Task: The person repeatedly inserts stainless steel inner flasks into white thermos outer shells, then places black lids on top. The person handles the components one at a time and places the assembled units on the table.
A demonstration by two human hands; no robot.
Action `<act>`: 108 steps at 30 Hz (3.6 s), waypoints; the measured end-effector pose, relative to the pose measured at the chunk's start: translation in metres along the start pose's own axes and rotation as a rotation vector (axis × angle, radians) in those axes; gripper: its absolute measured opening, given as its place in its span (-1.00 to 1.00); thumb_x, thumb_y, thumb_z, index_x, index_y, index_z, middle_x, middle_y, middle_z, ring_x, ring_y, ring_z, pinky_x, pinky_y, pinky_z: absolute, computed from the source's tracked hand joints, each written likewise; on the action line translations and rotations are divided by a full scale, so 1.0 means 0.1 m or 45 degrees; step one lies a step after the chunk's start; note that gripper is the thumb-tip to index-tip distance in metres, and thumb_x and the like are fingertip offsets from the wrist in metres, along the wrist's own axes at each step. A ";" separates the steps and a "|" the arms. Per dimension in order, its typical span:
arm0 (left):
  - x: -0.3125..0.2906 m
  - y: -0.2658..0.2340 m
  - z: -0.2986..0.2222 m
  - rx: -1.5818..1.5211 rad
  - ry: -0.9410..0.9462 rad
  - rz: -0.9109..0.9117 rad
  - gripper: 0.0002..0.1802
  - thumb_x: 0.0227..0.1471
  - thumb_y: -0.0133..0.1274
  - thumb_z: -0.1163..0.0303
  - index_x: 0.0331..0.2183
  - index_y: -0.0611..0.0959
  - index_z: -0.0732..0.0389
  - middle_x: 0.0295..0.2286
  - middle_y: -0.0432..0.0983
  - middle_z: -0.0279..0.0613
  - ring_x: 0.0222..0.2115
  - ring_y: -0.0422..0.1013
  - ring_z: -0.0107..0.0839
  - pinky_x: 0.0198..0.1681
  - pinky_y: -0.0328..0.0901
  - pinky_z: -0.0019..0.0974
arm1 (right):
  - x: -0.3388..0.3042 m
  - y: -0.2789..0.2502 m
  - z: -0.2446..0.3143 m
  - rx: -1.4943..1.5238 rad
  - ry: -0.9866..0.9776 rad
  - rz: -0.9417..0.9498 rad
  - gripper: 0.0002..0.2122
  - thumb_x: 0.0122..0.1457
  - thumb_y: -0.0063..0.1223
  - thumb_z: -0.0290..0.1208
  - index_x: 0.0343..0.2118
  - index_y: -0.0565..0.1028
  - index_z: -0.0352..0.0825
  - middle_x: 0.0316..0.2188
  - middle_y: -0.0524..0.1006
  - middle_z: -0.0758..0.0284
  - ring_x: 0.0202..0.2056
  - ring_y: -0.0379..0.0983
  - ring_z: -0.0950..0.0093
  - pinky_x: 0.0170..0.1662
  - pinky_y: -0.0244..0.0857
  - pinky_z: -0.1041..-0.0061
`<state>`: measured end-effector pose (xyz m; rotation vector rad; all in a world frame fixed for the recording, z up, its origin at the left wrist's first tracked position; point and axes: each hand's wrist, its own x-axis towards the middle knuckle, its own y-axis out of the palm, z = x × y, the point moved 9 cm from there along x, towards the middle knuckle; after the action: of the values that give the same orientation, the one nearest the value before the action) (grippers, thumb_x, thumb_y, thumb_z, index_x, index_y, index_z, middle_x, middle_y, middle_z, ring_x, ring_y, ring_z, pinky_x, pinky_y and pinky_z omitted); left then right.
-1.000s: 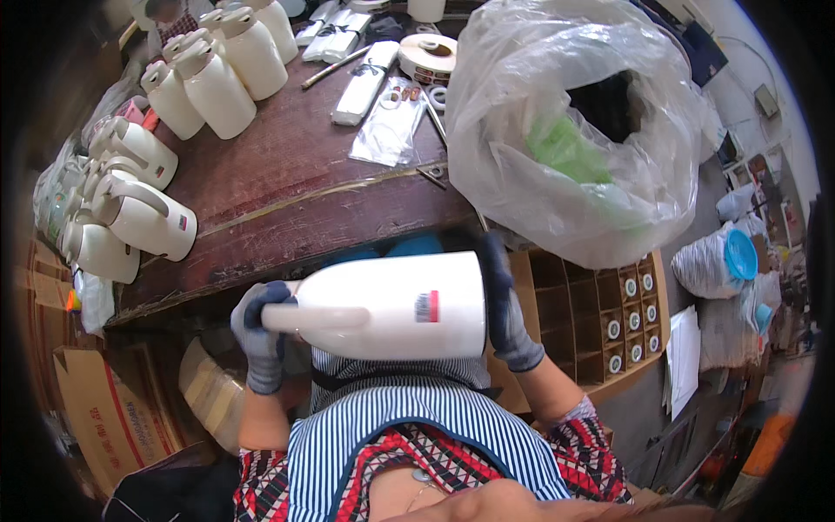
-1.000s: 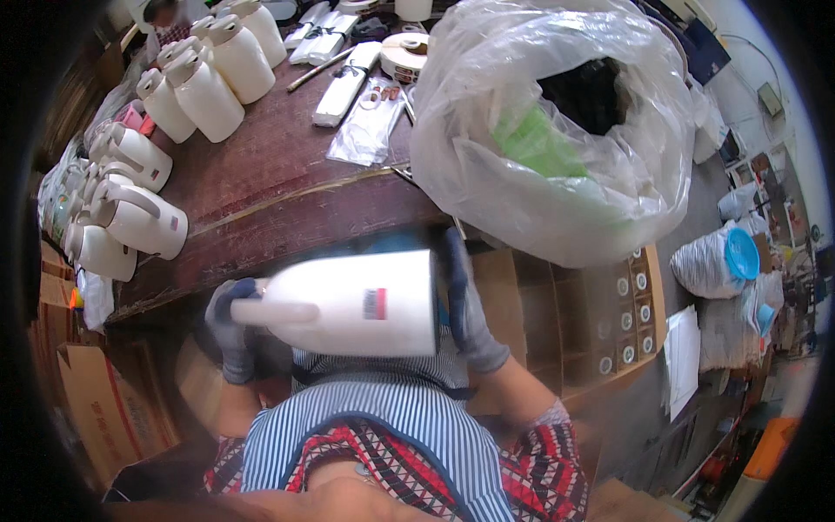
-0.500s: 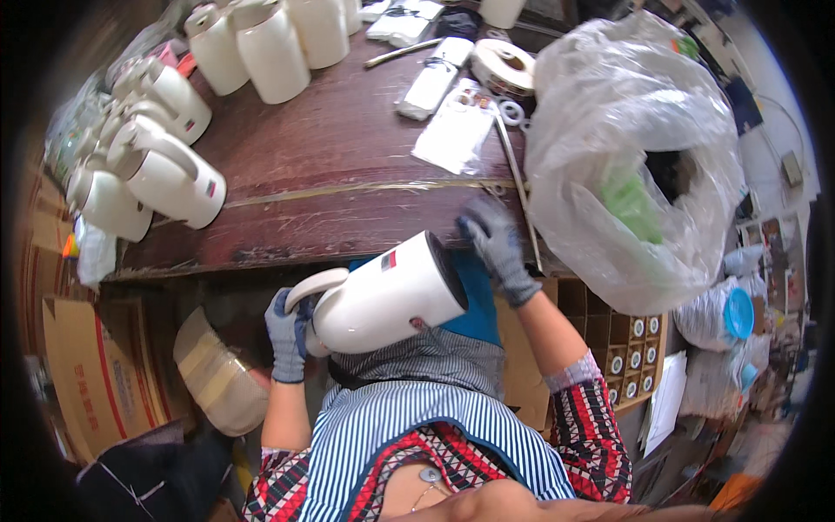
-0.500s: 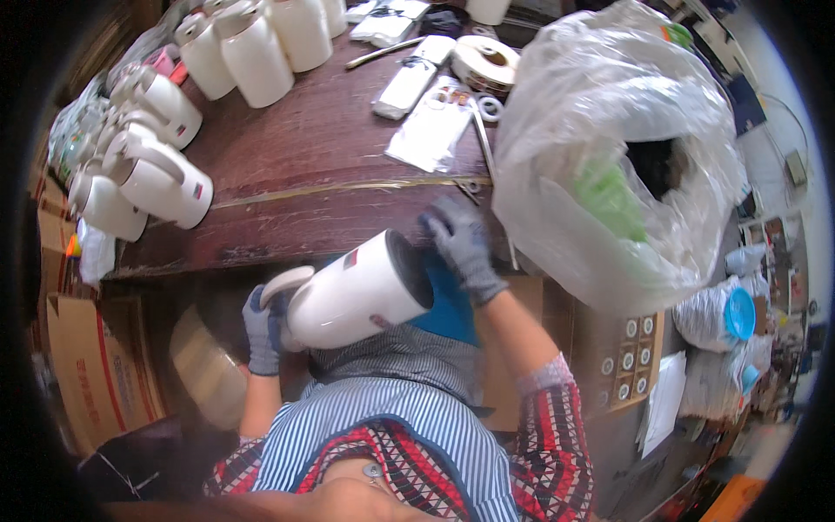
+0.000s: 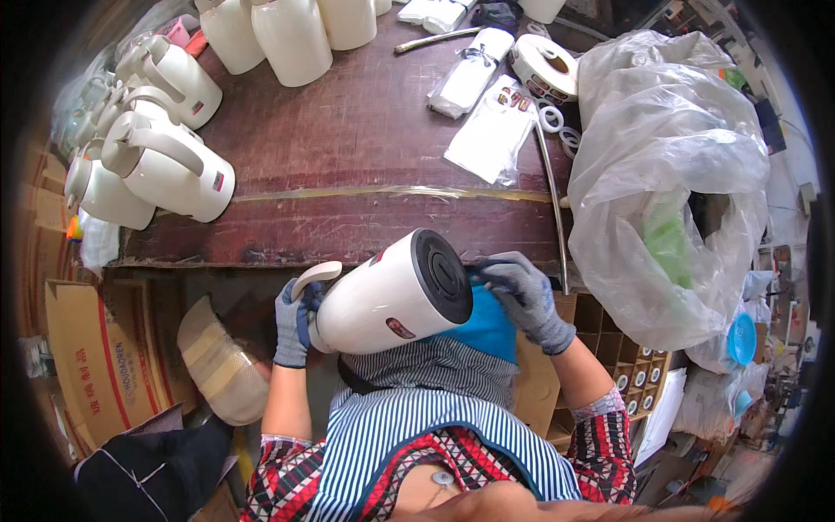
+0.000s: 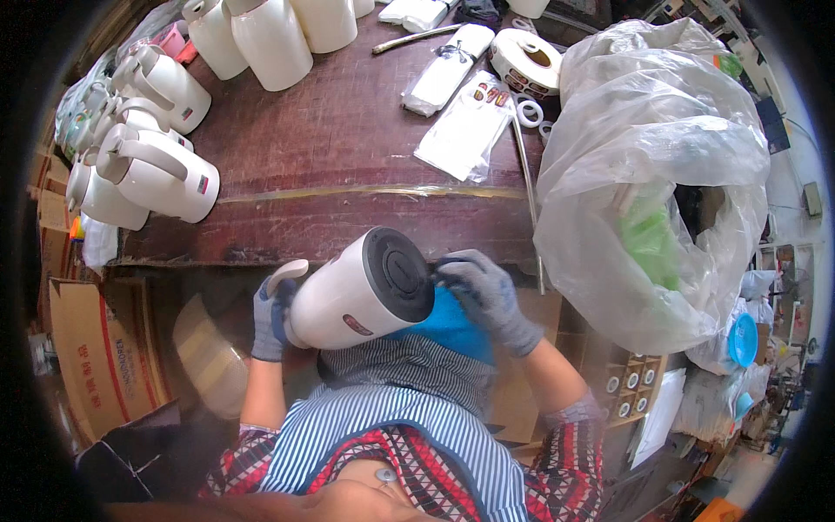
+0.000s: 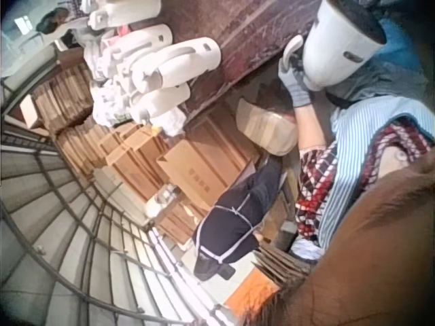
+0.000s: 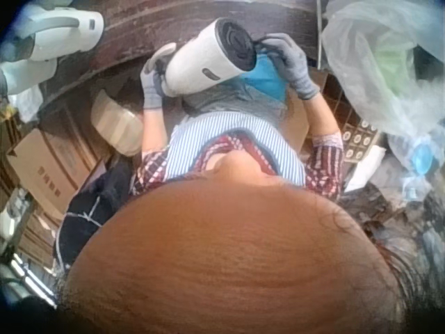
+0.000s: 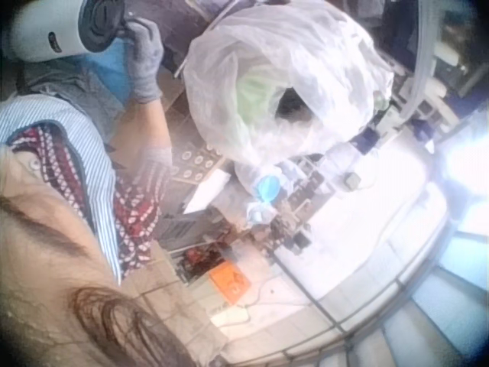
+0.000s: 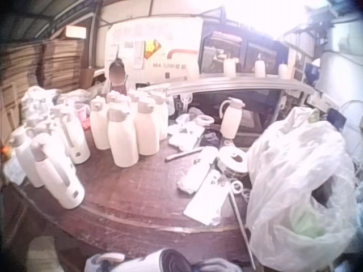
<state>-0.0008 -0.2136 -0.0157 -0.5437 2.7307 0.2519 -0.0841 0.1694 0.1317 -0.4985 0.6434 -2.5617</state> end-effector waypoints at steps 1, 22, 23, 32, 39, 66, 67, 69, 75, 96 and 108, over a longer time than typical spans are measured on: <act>0.03 -0.01 0.02 0.008 0.029 0.022 -0.79 0.19 0.24 0.33 -0.22 0.67 0.26 -0.40 0.61 -0.35 -0.46 0.44 -0.61 -0.34 0.37 -0.48 | 0.11 0.06 0.15 -0.023 -0.041 -0.017 -0.67 0.05 0.23 -0.66 -0.08 0.55 -0.33 -0.15 0.56 0.20 -0.16 0.57 0.22 -0.07 0.47 0.33; -1.25 0.60 -2.54 1.246 1.675 -0.077 -0.64 -0.30 0.34 0.26 -0.32 0.76 0.11 -0.48 0.60 -0.26 -0.40 0.55 -0.16 -0.29 0.46 -0.11 | -0.46 0.65 -0.37 0.790 0.880 -0.029 -0.80 0.29 0.13 -0.41 -0.09 0.54 -0.37 -0.44 0.59 0.33 -0.58 0.46 0.55 -0.52 0.34 0.56; -1.27 0.53 -2.84 1.349 1.738 -0.230 -0.71 -0.26 0.42 0.31 -0.38 0.76 0.15 -0.54 0.61 -0.22 -0.45 0.54 -0.16 -0.29 0.45 -0.11 | -0.33 0.53 -0.30 0.758 0.836 -0.022 -0.83 0.30 0.12 -0.40 -0.12 0.54 -0.35 -0.49 0.57 0.33 -0.63 0.43 0.56 -0.57 0.30 0.57; -0.07 1.48 -3.79 2.340 2.219 -0.285 -0.95 -0.10 0.11 0.32 -0.52 0.55 -0.05 -0.57 0.43 -0.37 -0.46 0.48 -0.34 -0.29 0.41 -0.23 | 0.31 0.04 -1.36 0.518 0.432 -0.643 -0.96 0.33 0.09 -0.51 -0.22 0.55 -0.31 -0.46 0.50 0.50 -0.48 0.36 0.70 -0.41 0.26 0.66; 2.04 1.10 -4.00 2.808 1.989 -0.121 -0.86 0.00 0.07 0.30 -0.56 0.62 -0.16 -0.56 0.55 -0.41 -0.44 0.56 -0.38 -0.33 0.39 -0.21 | 0.53 -0.19 -0.73 -0.731 0.017 -0.528 -0.77 0.06 0.23 -0.51 -0.17 0.64 -0.22 -0.30 0.56 0.19 -0.25 0.47 0.17 -0.14 0.36 0.21; 0.03 1.21 -2.66 0.343 0.834 0.415 -0.24 0.11 0.17 0.19 0.26 0.34 0.26 0.37 0.07 0.09 0.35 0.08 -0.05 0.38 0.00 0.00 | -2.95 -1.37 -0.27 -1.048 0.562 -1.345 -0.65 0.08 0.10 -0.53 -0.02 0.53 -0.37 -0.13 0.53 0.02 -0.13 0.48 0.03 -0.02 0.39 0.16; -0.04 1.12 -2.25 0.234 0.752 0.461 -0.27 0.10 0.17 0.17 0.23 0.38 0.24 0.36 0.08 0.10 0.35 0.08 -0.02 0.39 -0.01 0.03 | -3.47 -1.56 -0.53 -1.032 0.855 -1.505 -0.68 0.17 0.11 -0.47 0.01 0.51 -0.36 -0.15 0.50 0.01 -0.12 0.46 0.03 -0.02 0.37 0.19; -0.08 1.27 -1.60 0.111 0.602 0.586 -0.35 0.06 0.18 0.17 0.14 0.44 0.23 0.36 0.09 0.12 0.35 0.07 0.01 0.39 -0.01 0.07 | -4.73 -1.81 -1.23 -1.085 1.408 -1.622 -0.67 0.21 0.14 -0.40 0.05 0.52 -0.26 -0.06 0.48 0.08 -0.10 0.46 0.07 0.00 0.36 0.17; -0.17 1.24 -0.61 0.393 0.494 0.629 -0.57 -0.01 0.15 0.30 -0.09 0.53 0.26 0.32 0.18 0.11 0.31 0.13 0.02 0.39 0.00 0.09 | -6.15 -2.57 -2.26 -0.971 2.035 -1.069 -0.49 0.14 0.21 -0.23 0.18 0.45 -0.11 0.16 0.41 0.08 0.12 0.41 0.02 0.16 0.33 0.13; -3.75 5.78 -0.27 0.009 0.794 2.026 0.44 -0.34 0.56 -0.05 0.38 0.08 0.30 0.29 0.09 0.18 0.32 0.11 0.06 0.37 0.05 0.01 | -3.35 -3.01 1.56 -0.921 0.734 -0.733 -0.04 -0.10 0.49 0.06 0.29 0.27 -0.39 -0.06 0.55 0.14 -0.15 0.57 0.29 -0.11 0.44 0.31; -2.74 4.09 -0.48 0.273 0.896 1.719 0.64 -0.42 0.63 0.16 0.42 -0.21 0.27 0.38 -0.08 0.09 0.42 -0.13 -0.09 0.46 -0.18 -0.10 | -3.75 -0.07 -0.48 0.972 0.711 -1.235 -0.01 0.09 0.01 0.45 0.46 0.03 -0.07 0.46 0.05 0.21 0.40 0.04 0.06 0.38 0.03 -0.12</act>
<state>0.0588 0.2400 0.1719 1.6081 3.1996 0.0540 0.2053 0.3799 0.0094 0.2748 -0.6308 -3.5558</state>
